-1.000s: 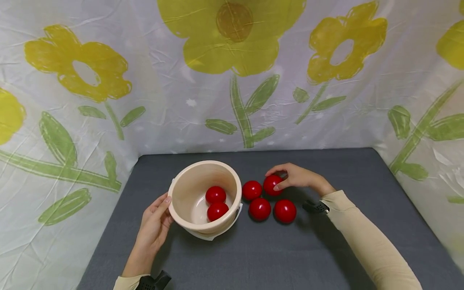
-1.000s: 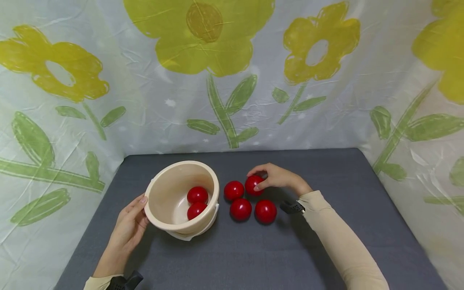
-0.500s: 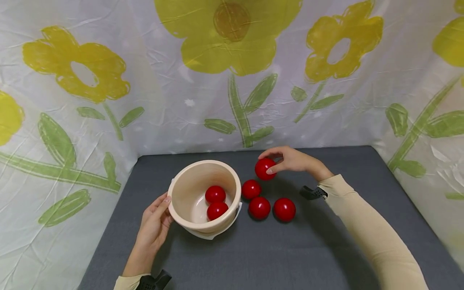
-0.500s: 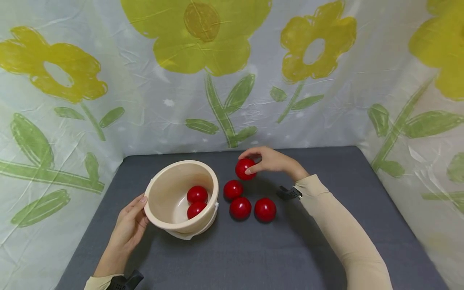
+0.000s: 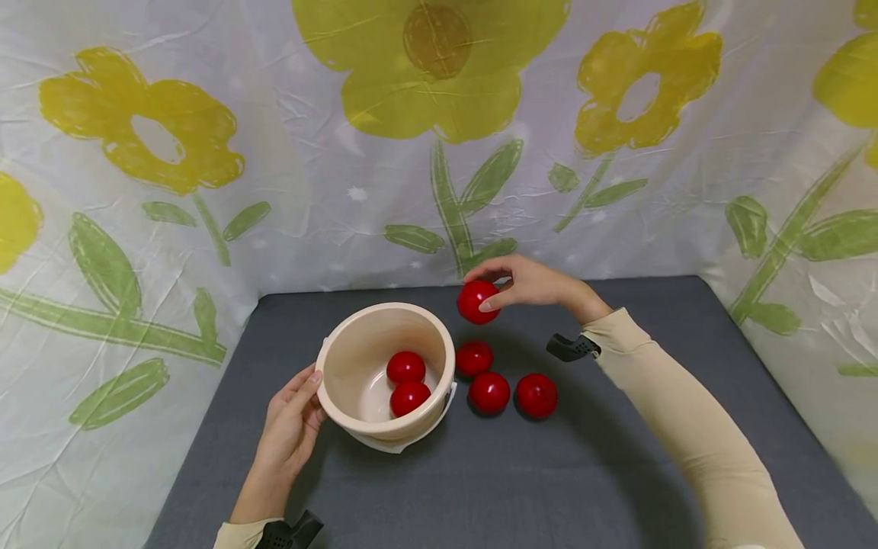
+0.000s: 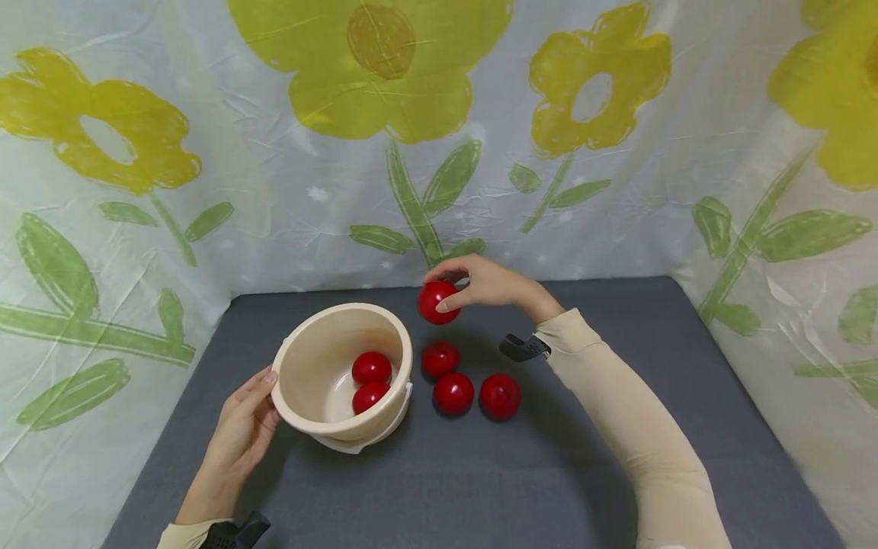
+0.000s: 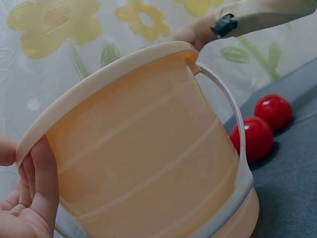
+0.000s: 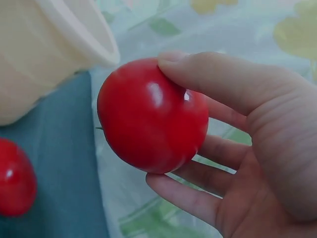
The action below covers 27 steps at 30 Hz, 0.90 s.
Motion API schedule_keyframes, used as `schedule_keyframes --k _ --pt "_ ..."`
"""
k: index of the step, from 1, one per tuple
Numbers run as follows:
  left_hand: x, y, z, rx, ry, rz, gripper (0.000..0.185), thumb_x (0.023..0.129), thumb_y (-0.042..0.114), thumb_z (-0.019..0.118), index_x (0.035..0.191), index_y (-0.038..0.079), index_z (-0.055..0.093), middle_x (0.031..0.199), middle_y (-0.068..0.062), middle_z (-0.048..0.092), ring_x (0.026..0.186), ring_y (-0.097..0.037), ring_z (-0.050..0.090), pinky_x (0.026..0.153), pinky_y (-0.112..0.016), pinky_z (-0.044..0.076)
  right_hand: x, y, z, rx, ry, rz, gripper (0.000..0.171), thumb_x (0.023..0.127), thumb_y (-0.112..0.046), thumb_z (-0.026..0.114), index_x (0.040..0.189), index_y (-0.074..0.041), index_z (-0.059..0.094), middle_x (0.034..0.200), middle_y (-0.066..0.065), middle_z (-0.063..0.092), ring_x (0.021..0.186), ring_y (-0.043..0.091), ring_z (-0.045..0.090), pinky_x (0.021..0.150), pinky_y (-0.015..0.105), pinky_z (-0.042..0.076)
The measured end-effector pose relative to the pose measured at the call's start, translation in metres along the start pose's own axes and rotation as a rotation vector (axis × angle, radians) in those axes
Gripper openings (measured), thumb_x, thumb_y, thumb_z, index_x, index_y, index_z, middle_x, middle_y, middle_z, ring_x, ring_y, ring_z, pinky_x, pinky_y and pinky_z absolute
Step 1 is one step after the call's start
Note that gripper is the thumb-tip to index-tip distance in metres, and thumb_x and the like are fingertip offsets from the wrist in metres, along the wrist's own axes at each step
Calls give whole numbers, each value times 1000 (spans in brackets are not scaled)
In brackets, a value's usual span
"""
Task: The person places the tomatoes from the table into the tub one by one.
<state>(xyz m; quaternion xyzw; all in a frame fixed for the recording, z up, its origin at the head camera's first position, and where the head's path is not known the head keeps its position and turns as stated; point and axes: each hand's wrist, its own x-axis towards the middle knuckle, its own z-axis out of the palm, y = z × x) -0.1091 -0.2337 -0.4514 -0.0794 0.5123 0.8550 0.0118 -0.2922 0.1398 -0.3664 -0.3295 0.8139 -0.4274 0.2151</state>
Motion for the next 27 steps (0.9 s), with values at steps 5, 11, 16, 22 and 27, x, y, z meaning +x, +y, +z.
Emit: schedule_keyframes --k 5,11,16,22,27 --pt "0 0 1 12 12 -6 16 103 13 51 112 16 65 103 2 71 84 -4 68 71 -18 60 10 -17 3 20 -12 -37 53 86 -15 76 136 -9 57 137 10 60 119 25 57 92 35 58" --pt "-1 1 2 25 19 -12 16 103 14 51 113 16 63 105 2 71 85 -4 68 71 -18 60 22 -36 9 2 -30 -64 51 86 -17 76 134 -13 59 135 7 61 118 23 58 94 34 58" --pt "-1 1 2 37 27 -15 16 103 15 52 114 17 63 105 2 71 83 -4 67 70 -17 59 34 -50 16 -11 -62 -129 50 86 -16 76 133 -11 60 135 7 61 118 22 59 94 34 58" --pt "-1 0 3 24 18 -6 16 103 14 51 114 15 62 103 1 71 82 -5 67 69 -17 59 50 -63 27 -4 -115 -196 49 86 -15 76 132 -10 60 131 6 63 115 20 59 93 32 58" --pt "-2 0 2 29 15 3 17 103 14 51 114 15 63 104 1 70 83 -5 67 71 -18 60 64 -73 38 -15 -151 -230 46 86 -18 76 130 -13 62 126 2 65 113 16 60 92 30 58"
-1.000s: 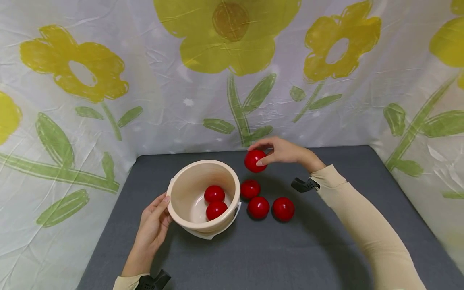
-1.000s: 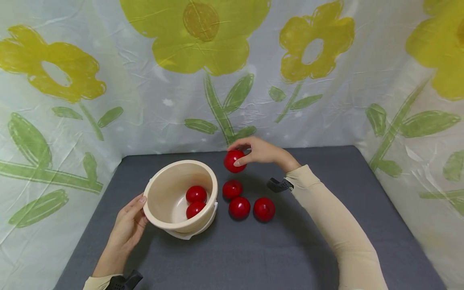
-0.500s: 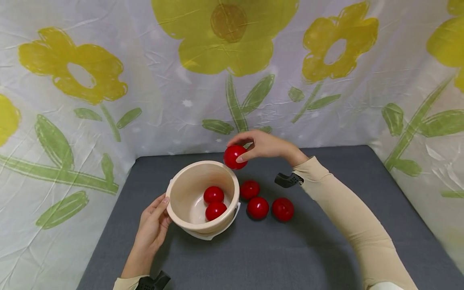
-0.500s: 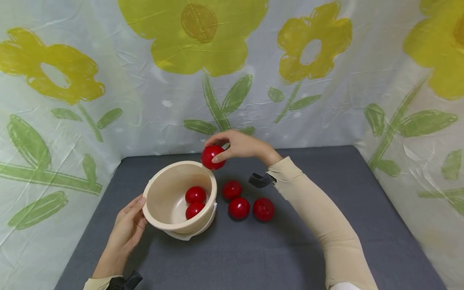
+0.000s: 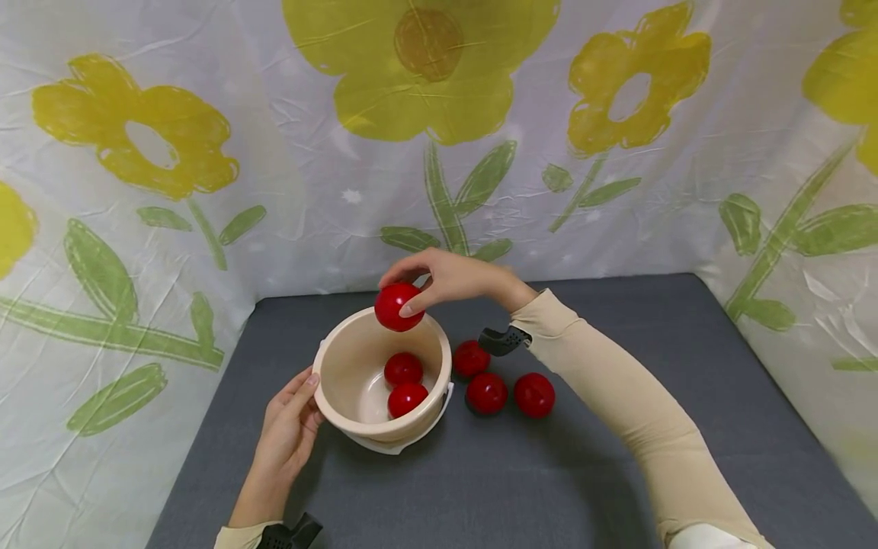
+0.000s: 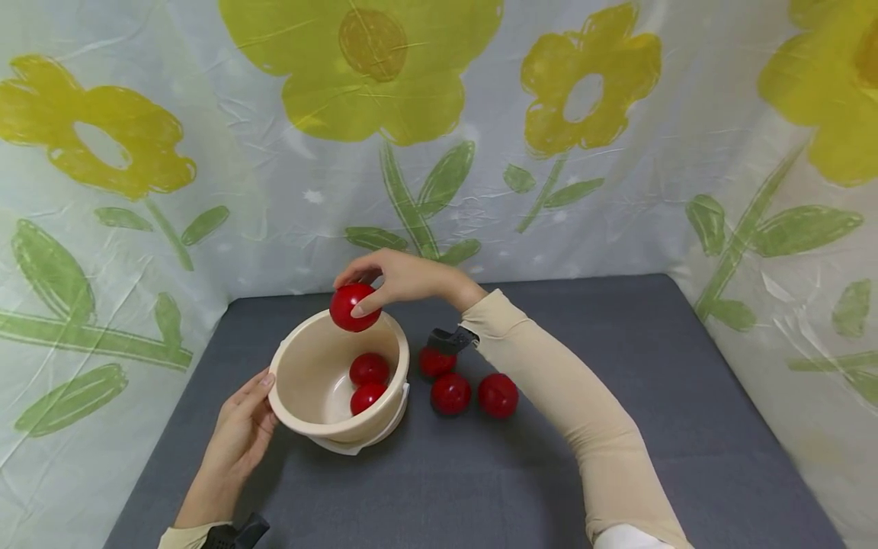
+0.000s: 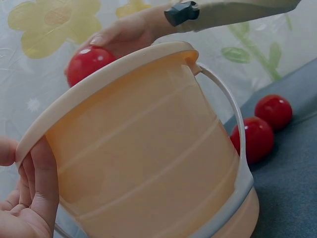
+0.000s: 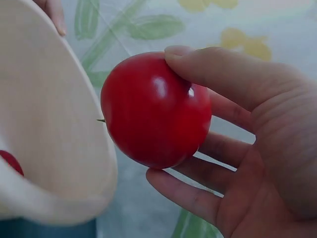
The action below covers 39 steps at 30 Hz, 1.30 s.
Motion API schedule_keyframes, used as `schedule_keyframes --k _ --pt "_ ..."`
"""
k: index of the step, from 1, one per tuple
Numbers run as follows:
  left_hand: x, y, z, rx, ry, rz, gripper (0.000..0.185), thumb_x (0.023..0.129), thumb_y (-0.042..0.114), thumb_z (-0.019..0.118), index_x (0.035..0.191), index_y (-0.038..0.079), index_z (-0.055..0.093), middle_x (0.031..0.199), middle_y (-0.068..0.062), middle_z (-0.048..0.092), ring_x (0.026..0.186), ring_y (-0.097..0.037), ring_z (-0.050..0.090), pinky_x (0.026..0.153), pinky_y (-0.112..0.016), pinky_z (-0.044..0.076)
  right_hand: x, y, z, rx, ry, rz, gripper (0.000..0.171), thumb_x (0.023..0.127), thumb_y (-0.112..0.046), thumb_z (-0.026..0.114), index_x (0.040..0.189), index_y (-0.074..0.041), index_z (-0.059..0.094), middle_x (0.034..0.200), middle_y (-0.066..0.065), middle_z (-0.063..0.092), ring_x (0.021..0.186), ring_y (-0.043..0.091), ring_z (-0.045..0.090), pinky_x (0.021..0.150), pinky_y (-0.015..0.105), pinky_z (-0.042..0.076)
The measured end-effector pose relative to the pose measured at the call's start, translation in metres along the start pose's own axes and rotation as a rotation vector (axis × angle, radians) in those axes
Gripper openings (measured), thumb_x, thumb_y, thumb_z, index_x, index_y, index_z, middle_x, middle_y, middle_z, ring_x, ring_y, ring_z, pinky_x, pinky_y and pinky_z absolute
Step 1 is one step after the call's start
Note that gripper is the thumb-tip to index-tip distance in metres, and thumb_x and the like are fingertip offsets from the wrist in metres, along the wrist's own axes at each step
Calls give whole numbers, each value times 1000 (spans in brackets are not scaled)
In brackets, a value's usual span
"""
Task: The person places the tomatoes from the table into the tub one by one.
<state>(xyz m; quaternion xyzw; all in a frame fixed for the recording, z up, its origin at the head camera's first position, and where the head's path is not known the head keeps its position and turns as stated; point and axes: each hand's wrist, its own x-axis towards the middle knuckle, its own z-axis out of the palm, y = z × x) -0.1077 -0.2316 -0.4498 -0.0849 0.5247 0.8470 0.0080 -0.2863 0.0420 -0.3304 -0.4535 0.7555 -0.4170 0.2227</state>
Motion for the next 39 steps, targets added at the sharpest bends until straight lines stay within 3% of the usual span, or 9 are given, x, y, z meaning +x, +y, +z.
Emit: schedule_keyframes --k 7,19,23,32,39 --pt "0 -1 0 -11 -12 8 17 103 13 50 115 14 63 104 0 70 83 -6 66 70 -19 60 22 -10 12 0 -63 -1 47 86 -20 75 130 -12 61 127 2 65 115 16 58 97 31 55" --pt "0 -1 -2 -2 -14 -7 16 103 14 50 115 16 62 108 3 71 89 -6 68 78 -21 60 46 -6 36 -3 -149 -42 48 86 -19 76 130 -9 61 125 3 66 114 14 59 100 31 53" --pt "0 0 -1 5 -6 -13 16 103 15 51 115 17 61 109 4 71 90 -5 68 78 -21 60 50 -5 43 17 -171 -31 48 85 -19 75 130 -9 61 125 4 66 114 14 59 102 30 51" --pt "1 2 -1 25 18 -42 15 103 18 52 116 18 59 110 7 71 94 -6 69 81 -22 60 53 2 59 119 -218 4 48 85 -16 76 130 -9 61 124 4 67 114 16 60 96 25 55" --pt "1 2 1 57 34 -59 22 103 21 52 124 15 51 111 11 70 96 -5 69 82 -21 59 52 4 72 179 -232 90 45 83 -18 78 126 -14 65 120 -1 69 113 14 61 92 27 57"
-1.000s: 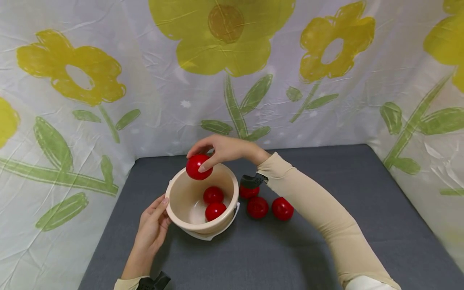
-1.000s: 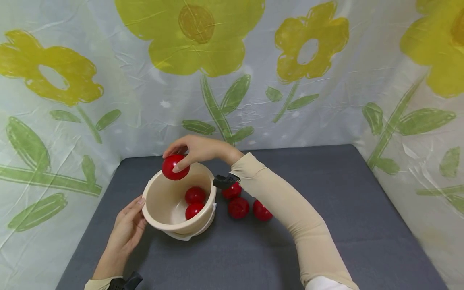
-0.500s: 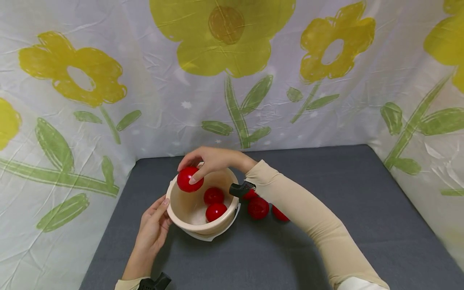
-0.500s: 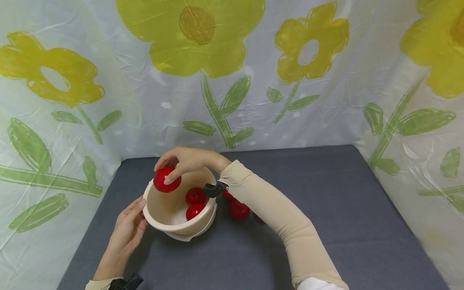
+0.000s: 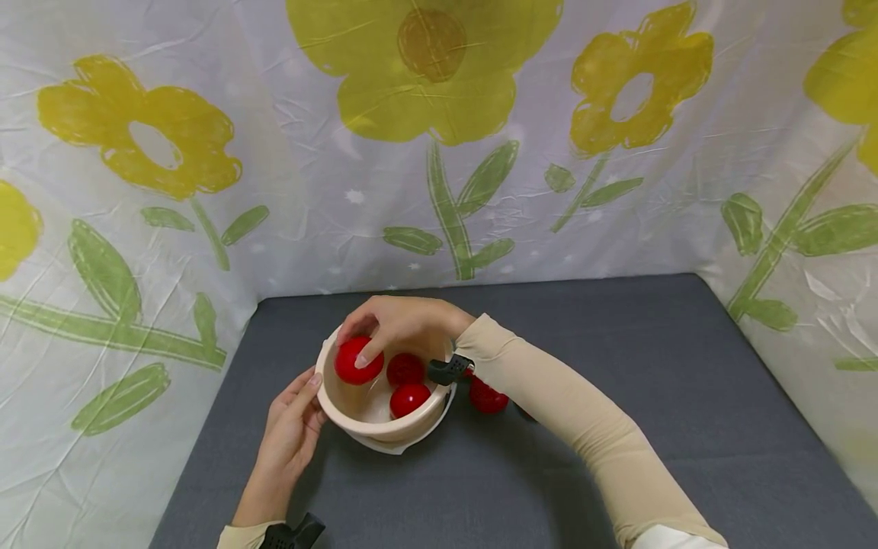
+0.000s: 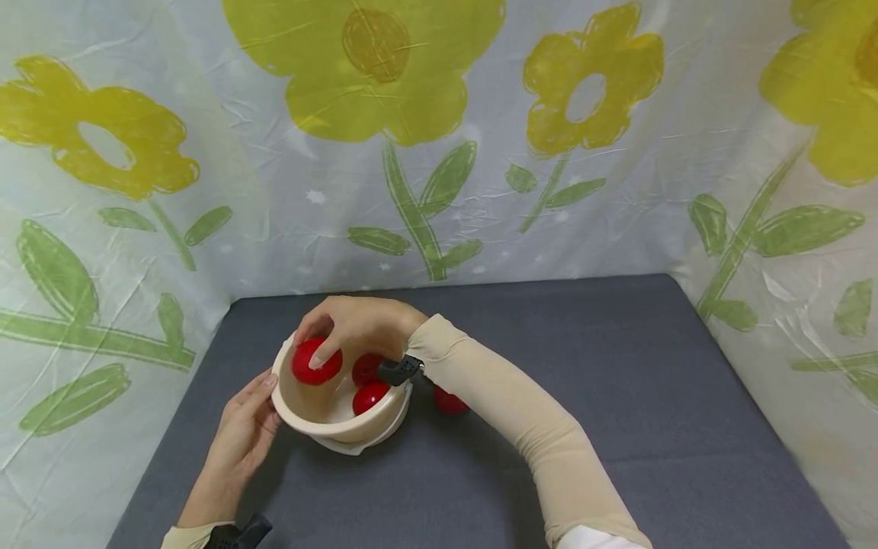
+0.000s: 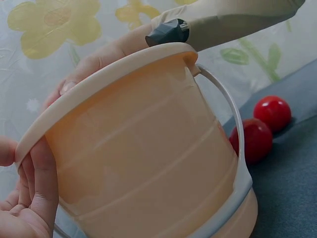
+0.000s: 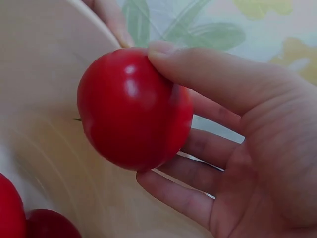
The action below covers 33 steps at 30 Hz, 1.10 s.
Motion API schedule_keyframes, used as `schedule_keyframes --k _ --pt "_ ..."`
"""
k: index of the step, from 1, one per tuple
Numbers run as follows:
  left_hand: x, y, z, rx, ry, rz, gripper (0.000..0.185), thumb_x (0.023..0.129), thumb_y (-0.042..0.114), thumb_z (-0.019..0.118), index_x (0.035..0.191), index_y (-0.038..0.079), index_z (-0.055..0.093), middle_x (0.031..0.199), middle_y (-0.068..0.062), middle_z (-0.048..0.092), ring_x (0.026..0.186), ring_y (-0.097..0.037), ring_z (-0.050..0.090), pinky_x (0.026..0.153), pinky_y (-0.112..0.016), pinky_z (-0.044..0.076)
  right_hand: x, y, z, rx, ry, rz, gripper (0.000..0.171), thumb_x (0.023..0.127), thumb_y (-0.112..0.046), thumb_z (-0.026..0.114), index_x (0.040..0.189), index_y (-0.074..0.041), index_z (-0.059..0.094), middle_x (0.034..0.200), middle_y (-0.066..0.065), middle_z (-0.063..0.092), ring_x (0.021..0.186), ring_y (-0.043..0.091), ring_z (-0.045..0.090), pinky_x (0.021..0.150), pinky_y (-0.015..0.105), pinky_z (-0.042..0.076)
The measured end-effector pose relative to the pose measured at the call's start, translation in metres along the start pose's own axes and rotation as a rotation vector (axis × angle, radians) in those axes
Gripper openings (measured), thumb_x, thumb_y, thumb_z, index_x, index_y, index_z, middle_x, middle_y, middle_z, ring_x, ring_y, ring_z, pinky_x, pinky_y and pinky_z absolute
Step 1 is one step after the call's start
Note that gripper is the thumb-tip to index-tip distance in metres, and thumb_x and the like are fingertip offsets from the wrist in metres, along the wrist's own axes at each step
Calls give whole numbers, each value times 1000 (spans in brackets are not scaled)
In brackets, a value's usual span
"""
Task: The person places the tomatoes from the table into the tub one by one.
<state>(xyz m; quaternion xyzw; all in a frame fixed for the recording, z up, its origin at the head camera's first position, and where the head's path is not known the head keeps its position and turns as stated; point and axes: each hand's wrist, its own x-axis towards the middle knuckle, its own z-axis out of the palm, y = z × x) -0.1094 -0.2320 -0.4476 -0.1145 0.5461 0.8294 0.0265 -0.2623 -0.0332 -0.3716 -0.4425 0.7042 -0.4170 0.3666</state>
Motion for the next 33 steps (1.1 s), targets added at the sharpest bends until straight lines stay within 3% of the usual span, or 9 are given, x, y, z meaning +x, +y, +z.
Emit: schedule_keyframes --k 4,7,11,16,20,27,33 --pt "0 -1 -1 -2 -19 20 21 104 20 51 124 14 50 111 10 70 95 -4 68 80 -20 59 1 4 7 149 -9 82 46 81 -15 80 124 -16 66 122 1 68 116 19 59 93 33 57" --pt "1 -2 -1 -6 -38 34 24 104 19 49 126 11 48 112 9 70 96 -3 68 80 -20 60 3 8 10 170 -8 105 45 81 -14 80 123 -17 66 123 1 67 117 19 59 95 34 57" --pt "1 -2 -1 -14 -48 38 26 104 18 50 128 9 45 112 9 70 96 -3 68 81 -21 60 7 12 11 40 0 70 41 82 -16 79 121 -18 67 119 -3 68 113 12 60 94 26 55" --pt "0 -2 -1 -34 -46 41 20 104 17 50 123 12 51 112 8 70 94 -3 68 79 -21 60 9 17 15 95 -28 53 40 83 -7 77 121 -8 65 121 7 67 113 18 61 95 24 53" --pt "-1 -2 -1 -42 -45 40 18 104 17 51 121 14 53 112 7 70 94 -3 68 79 -20 60 11 18 17 68 -40 29 39 84 -6 75 121 -3 64 122 13 66 114 27 60 93 23 53" --pt "-1 -1 0 -25 -38 37 22 104 18 51 124 12 49 111 7 70 94 -3 68 77 -19 60 14 21 16 -163 -53 -2 42 84 -13 78 123 -9 66 123 3 69 116 10 62 103 21 49" --pt "-1 -2 -1 -33 -47 46 19 104 17 50 122 11 51 110 6 71 92 -4 68 75 -20 60 14 23 16 -173 -63 -4 43 84 -14 78 125 -8 65 127 6 68 121 14 62 105 19 47"
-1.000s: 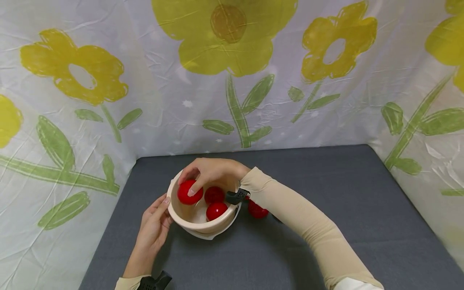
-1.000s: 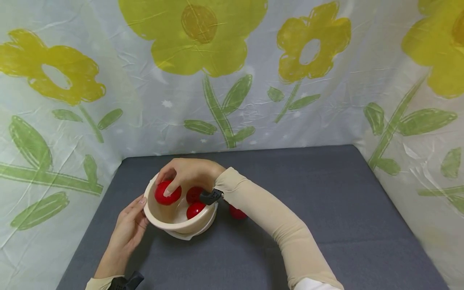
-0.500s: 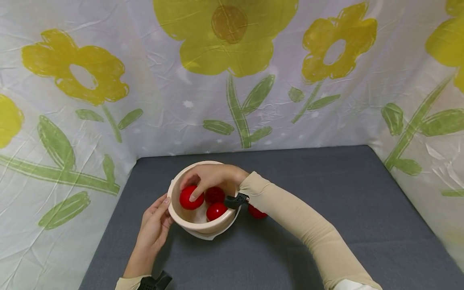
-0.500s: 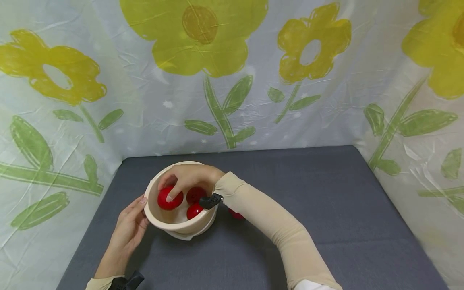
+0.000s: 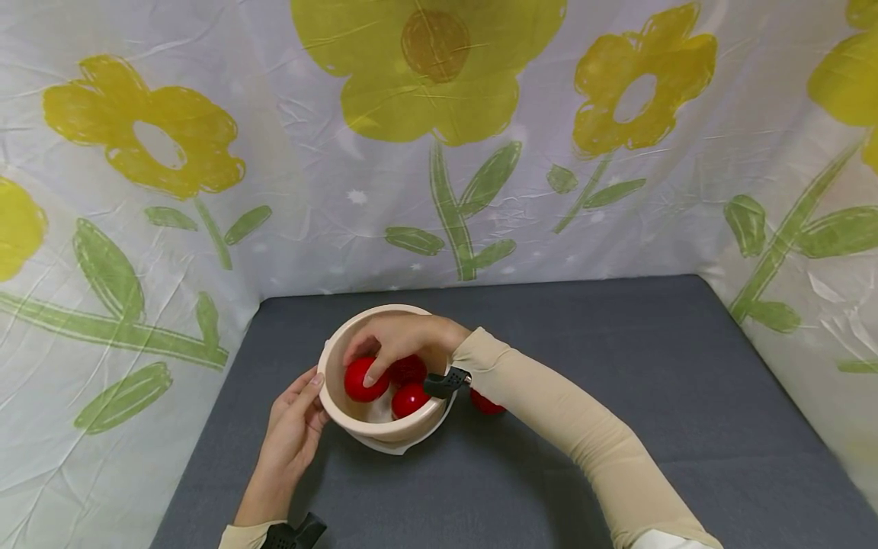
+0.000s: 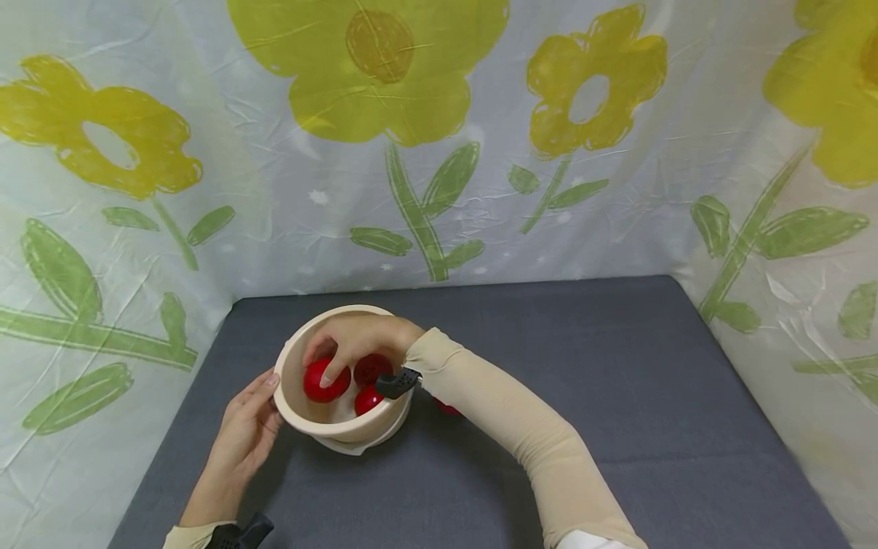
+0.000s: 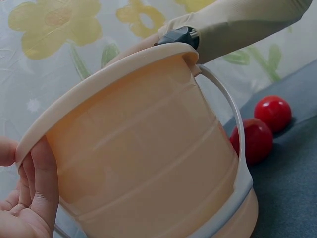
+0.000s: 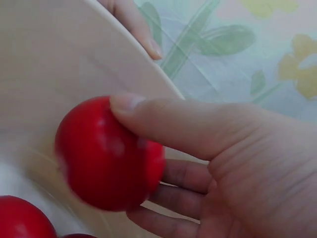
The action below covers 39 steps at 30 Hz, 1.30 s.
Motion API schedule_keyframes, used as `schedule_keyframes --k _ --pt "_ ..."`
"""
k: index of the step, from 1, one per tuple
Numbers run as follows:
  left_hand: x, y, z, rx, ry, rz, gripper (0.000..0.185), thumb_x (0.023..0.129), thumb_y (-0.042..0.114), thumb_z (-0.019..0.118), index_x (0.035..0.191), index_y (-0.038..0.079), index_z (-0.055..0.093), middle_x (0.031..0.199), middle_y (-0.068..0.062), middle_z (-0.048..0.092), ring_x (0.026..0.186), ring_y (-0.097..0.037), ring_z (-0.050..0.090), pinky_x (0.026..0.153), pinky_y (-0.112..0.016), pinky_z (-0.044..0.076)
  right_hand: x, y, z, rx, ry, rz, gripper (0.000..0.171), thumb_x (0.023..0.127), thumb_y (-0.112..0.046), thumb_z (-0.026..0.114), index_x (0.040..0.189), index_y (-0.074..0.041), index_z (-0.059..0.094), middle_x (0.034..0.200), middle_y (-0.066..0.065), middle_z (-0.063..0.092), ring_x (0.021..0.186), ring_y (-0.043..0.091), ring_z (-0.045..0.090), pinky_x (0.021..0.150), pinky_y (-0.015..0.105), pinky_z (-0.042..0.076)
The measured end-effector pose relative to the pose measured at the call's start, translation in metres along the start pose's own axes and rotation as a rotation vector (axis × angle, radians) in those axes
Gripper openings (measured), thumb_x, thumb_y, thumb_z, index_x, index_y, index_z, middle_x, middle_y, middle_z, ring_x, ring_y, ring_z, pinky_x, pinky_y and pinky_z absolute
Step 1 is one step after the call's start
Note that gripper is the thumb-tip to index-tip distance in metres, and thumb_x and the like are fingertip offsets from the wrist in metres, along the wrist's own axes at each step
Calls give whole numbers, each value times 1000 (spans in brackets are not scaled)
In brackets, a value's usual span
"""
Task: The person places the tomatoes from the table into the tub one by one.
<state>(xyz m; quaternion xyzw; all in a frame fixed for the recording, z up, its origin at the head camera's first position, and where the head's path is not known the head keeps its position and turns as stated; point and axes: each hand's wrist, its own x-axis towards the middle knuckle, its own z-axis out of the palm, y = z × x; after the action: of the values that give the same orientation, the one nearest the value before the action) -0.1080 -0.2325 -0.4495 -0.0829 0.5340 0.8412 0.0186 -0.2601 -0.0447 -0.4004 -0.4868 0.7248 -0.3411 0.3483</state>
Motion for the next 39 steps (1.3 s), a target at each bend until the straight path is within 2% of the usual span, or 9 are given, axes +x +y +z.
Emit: schedule_keyframes --k 6,13,16,20,23,26,28,39 --pt "0 0 -1 -10 -4 2 16 104 16 50 118 15 57 109 4 71 92 -4 68 75 -20 60 -1 3 -1 51 14 2 41 86 -13 76 125 -6 64 129 8 67 123 20 62 104 21 49" --pt "0 -1 -1 -19 -3 4 15 104 15 50 115 16 60 109 4 71 92 -4 68 75 -20 60 -7 -1 2 260 33 12 42 85 -2 73 125 4 60 130 22 63 126 38 57 102 23 50" --pt "0 -1 -1 -18 2 1 15 104 16 50 114 17 61 109 4 71 92 -4 68 75 -20 60 -12 -5 0 341 45 34 42 84 -2 74 125 3 61 129 22 63 126 39 57 99 24 51" --pt "0 -1 -1 -16 3 -2 15 104 16 50 115 17 60 109 4 71 92 -4 68 75 -20 60 -18 -13 -14 252 67 4 43 85 -9 75 126 -4 63 130 16 65 127 32 57 102 27 52" --pt "0 -1 0 -15 1 0 16 104 16 50 115 17 60 109 4 70 92 -5 68 76 -21 60 -23 -18 -30 106 93 -66 44 87 -13 75 128 -3 62 132 15 64 127 31 58 108 35 50" --pt "0 -1 0 -15 4 0 15 103 16 51 115 18 61 110 4 70 92 -5 68 76 -21 61 -29 -20 -40 70 112 -94 48 87 -14 74 130 0 59 133 19 63 128 34 57 112 46 46" --pt "0 0 0 -14 9 -2 16 103 15 51 115 18 61 110 5 70 92 -5 68 76 -21 60 -35 -20 -45 64 127 -85 49 88 -15 75 131 0 59 134 19 62 129 34 56 111 47 46" --pt "0 0 1 -4 26 -11 15 103 16 52 117 17 58 111 5 70 95 -5 68 77 -21 60 -74 -15 -65 47 251 -64 47 88 -12 75 131 -3 60 134 13 63 126 28 59 106 36 52"
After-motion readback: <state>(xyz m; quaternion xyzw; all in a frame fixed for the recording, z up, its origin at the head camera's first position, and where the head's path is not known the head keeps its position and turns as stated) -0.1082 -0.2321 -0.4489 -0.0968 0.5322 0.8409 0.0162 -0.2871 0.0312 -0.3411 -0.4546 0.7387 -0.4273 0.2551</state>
